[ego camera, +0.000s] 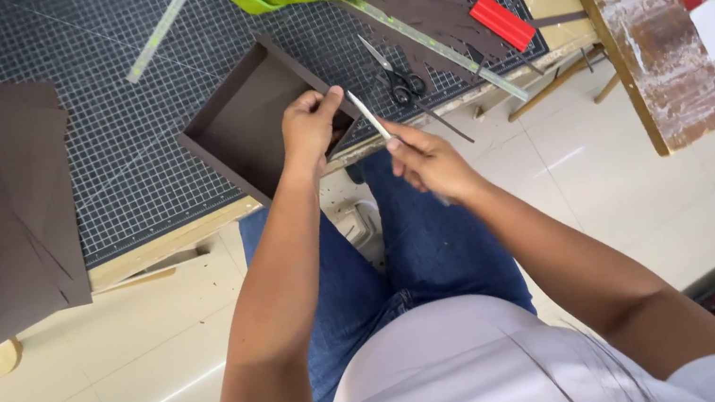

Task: The person folds brown paper into a box shape, smooths the edges with a bone folder, trims excess with scissors, and applies glue with a roller to secure the corners. The process is repeated for a second box, finishing with a final press of the glued edges.

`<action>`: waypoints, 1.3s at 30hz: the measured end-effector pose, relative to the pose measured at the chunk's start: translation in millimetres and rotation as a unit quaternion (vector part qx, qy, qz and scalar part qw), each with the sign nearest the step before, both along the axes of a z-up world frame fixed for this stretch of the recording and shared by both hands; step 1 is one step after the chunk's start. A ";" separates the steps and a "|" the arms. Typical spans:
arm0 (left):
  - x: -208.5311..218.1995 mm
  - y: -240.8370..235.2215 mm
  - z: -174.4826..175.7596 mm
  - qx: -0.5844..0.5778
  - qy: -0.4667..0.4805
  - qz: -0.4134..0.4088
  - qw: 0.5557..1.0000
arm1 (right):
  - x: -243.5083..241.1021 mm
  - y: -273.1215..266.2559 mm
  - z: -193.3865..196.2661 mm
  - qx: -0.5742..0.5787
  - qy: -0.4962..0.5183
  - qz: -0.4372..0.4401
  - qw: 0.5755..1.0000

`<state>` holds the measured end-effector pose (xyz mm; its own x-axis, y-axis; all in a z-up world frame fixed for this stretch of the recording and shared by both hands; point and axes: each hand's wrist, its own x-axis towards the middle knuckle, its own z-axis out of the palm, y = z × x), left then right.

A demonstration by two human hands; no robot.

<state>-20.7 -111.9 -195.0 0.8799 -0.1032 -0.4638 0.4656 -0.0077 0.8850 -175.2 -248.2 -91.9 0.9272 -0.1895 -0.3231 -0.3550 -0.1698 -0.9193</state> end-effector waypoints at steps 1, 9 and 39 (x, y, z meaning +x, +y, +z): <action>3.5 2.7 22.4 0.000 -0.004 0.005 1.000 | 9.2 -6.3 5.5 0.000 -0.004 0.005 1.000; 25.1 -1.0 22.3 -0.008 0.003 0.042 0.999 | 111.2 -28.0 17.7 -0.171 -0.048 0.072 0.982; 7.0 8.5 112.5 0.189 -0.021 -0.074 0.979 | 101.9 -140.5 -40.1 -0.577 -0.289 -0.011 0.764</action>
<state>-13.8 -103.4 -82.5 0.8879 -0.0588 -0.4563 0.3971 -0.4032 0.8245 -73.3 -388.7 -132.0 0.8447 -0.0566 0.5323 0.0385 -0.9854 -0.1659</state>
